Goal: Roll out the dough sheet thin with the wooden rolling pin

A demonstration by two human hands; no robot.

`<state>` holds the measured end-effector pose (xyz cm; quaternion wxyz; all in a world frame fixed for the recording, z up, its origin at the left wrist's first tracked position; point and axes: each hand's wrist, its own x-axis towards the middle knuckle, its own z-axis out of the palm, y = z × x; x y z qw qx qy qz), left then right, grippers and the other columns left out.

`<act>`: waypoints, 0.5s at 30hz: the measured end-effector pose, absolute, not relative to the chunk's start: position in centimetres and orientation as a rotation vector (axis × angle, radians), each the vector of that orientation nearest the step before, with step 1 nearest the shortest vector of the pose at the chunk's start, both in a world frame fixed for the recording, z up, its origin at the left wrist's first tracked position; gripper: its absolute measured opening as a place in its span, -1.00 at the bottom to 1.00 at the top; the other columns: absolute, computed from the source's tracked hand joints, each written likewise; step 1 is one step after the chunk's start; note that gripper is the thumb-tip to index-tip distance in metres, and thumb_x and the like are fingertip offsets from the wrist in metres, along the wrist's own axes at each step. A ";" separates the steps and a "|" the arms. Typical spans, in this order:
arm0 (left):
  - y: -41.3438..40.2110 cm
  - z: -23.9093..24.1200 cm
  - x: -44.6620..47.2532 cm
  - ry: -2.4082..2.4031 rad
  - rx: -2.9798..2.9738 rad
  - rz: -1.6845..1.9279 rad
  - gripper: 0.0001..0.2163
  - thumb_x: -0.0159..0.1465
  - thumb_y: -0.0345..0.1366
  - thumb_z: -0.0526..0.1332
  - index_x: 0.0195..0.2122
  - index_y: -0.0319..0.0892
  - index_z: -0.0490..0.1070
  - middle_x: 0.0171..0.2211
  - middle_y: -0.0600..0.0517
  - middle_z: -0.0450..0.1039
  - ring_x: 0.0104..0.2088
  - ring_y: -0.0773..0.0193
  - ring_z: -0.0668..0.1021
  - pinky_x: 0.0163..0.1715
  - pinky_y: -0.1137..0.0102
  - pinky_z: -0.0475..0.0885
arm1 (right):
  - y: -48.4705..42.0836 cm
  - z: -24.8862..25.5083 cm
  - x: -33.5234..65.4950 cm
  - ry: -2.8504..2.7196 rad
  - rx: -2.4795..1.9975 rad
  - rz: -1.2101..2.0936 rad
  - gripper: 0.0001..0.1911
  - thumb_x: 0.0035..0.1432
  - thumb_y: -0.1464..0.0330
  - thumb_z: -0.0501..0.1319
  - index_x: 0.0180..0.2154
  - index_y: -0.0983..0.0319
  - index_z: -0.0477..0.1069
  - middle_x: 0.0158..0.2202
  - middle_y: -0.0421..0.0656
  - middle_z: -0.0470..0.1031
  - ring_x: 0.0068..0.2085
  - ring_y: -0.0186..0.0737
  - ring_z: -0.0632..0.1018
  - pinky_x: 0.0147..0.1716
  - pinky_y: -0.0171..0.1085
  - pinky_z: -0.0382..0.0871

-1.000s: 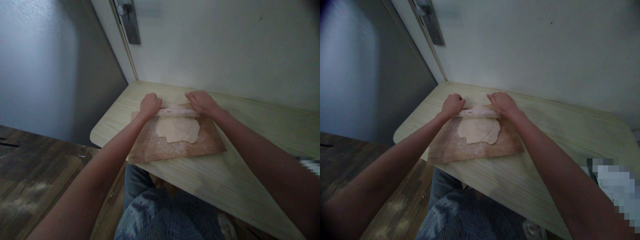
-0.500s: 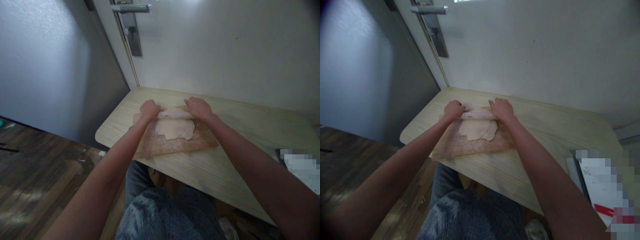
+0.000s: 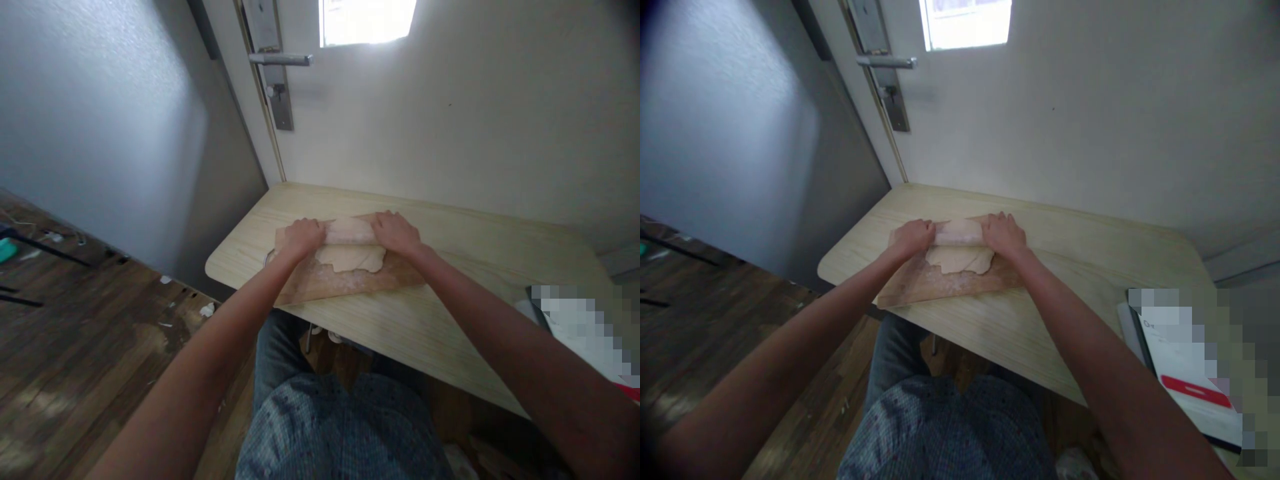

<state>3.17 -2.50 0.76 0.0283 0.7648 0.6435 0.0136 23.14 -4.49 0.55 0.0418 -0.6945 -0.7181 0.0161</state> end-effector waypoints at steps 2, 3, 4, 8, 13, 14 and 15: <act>-4.1 0.8 2.9 1.960 2.512 0.104 -0.57 0.28 -0.27 -0.21 -0.17 -0.29 0.43 -0.17 -0.19 0.47 -0.15 0.05 0.50 -0.21 0.25 0.36 | -5.9 0.7 22.8 -2.199 -2.092 0.018 -0.52 0.26 0.33 -0.25 -0.09 0.35 0.36 -0.03 0.05 0.41 -0.03 -0.11 0.40 -0.10 -0.21 0.23; -4.9 0.7 2.8 1.949 2.566 0.152 -0.58 0.29 -0.29 -0.21 -0.19 -0.29 0.43 -0.19 -0.18 0.48 -0.16 0.06 0.50 -0.21 0.25 0.35 | -6.6 0.7 22.7 -2.202 -2.071 0.000 -0.52 0.26 0.34 -0.26 -0.11 0.34 0.37 -0.05 0.04 0.42 -0.04 -0.13 0.41 -0.11 -0.23 0.24; -5.6 0.6 2.6 1.939 2.605 0.199 -0.58 0.29 -0.30 -0.21 -0.22 -0.29 0.43 -0.20 -0.18 0.49 -0.18 0.08 0.51 -0.22 0.27 0.35 | -7.3 0.7 22.5 -2.203 -2.054 -0.019 -0.52 0.26 0.35 -0.26 -0.14 0.33 0.39 -0.07 0.03 0.44 -0.05 -0.14 0.42 -0.14 -0.24 0.25; -7.5 0.1 2.0 1.919 2.657 0.297 -0.60 0.29 -0.30 -0.20 -0.34 -0.27 0.43 -0.30 -0.13 0.50 -0.29 0.14 0.52 -0.26 0.31 0.35 | -9.6 0.3 22.5 -2.206 -1.983 -0.096 -0.53 0.27 0.34 -0.25 -0.16 0.30 0.40 -0.10 -0.01 0.47 -0.08 -0.16 0.45 -0.20 -0.27 0.27; -8.2 -0.2 1.6 1.803 2.745 0.398 -0.69 0.28 -0.31 -0.14 -0.33 -0.26 0.39 -0.31 -0.09 0.48 -0.28 0.18 0.50 -0.20 0.32 0.32 | -10.7 -0.2 22.9 -2.254 -1.858 -0.151 -0.56 0.27 0.33 -0.22 -0.11 0.31 0.38 -0.07 -0.03 0.46 -0.10 -0.14 0.47 -0.18 -0.25 0.27; -8.2 -0.2 1.6 1.797 2.742 0.402 -0.69 0.28 -0.32 -0.14 -0.32 -0.26 0.38 -0.30 -0.10 0.48 -0.27 0.18 0.49 -0.19 0.32 0.32 | -10.6 -0.2 22.9 -2.253 -1.855 -0.165 -0.56 0.27 0.33 -0.21 -0.12 0.31 0.39 -0.08 -0.03 0.46 -0.11 -0.13 0.47 -0.18 -0.24 0.27; -8.1 -0.2 1.6 1.801 2.730 0.397 -0.69 0.28 -0.32 -0.14 -0.30 -0.27 0.38 -0.28 -0.10 0.48 -0.26 0.18 0.49 -0.18 0.31 0.32 | -10.5 -0.1 22.9 -2.248 -1.863 -0.175 -0.55 0.27 0.33 -0.21 -0.12 0.31 0.39 -0.09 -0.02 0.47 -0.12 -0.12 0.48 -0.19 -0.24 0.27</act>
